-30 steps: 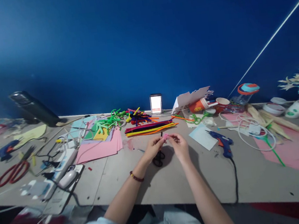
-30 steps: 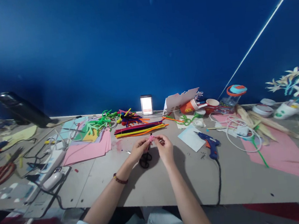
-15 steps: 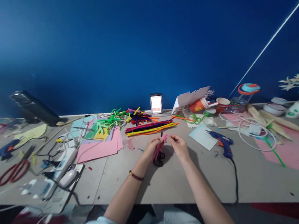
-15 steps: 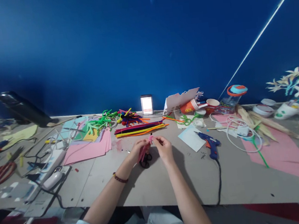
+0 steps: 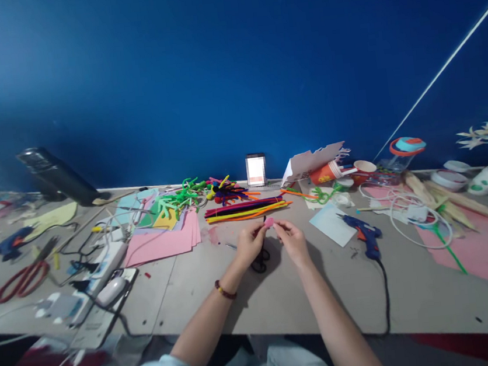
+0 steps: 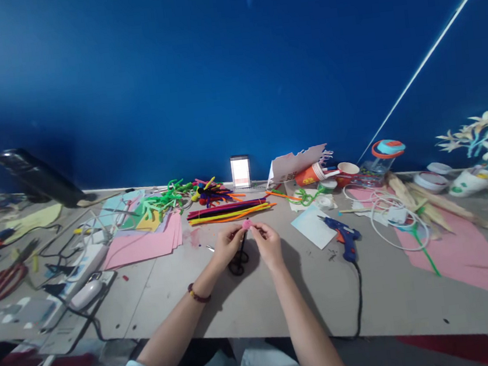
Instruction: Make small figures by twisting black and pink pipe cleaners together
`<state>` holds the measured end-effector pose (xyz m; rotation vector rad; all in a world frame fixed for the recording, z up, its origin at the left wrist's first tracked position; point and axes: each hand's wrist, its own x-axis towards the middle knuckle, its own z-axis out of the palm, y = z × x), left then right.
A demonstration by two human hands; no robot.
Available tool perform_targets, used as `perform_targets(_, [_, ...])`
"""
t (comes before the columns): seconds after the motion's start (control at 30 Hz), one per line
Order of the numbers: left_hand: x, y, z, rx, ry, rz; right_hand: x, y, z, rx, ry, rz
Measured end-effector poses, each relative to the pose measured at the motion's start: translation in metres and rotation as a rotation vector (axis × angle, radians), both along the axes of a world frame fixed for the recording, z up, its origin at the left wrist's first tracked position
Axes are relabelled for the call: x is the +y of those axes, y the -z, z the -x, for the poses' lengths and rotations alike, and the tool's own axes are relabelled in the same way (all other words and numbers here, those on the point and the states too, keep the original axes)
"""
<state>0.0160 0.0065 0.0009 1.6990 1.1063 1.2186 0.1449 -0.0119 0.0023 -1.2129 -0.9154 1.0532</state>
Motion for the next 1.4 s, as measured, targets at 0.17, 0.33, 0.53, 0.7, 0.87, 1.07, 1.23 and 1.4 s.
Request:
perform_targets(0.17, [0.003,0.001,0.001,-0.271,0.137,0.308,0.001,0.001,0.000,0.050,0.015,0.011])
perform_targets(0.33, [0.002,-0.003,0.003,-0.468,0.286,0.514,0.002,0.001,-0.001,0.146,-0.030,0.004])
perform_targets(0.53, [0.002,-0.006,0.009,-0.649,0.503,0.759,0.000,0.002,0.000,0.213,-0.113,0.011])
perform_targets(0.7, [0.003,-0.005,0.006,-0.559,0.422,0.673,-0.001,-0.002,0.000,0.159,-0.061,0.010])
perform_targets(0.87, [0.000,-0.003,-0.002,-0.216,0.145,0.253,-0.001,-0.004,0.001,0.092,0.019,0.025])
perform_targets(1.07, [-0.003,-0.003,-0.001,0.028,0.039,-0.047,-0.001,-0.003,0.000,0.034,0.031,0.011])
perform_targets(1.23, [0.002,0.000,0.002,-0.182,0.112,0.228,-0.002,-0.001,0.001,-0.103,0.024,-0.098])
perform_targets(1.4, [0.003,-0.002,0.002,-0.388,0.221,0.446,-0.003,-0.003,0.001,-0.089,0.048,-0.098])
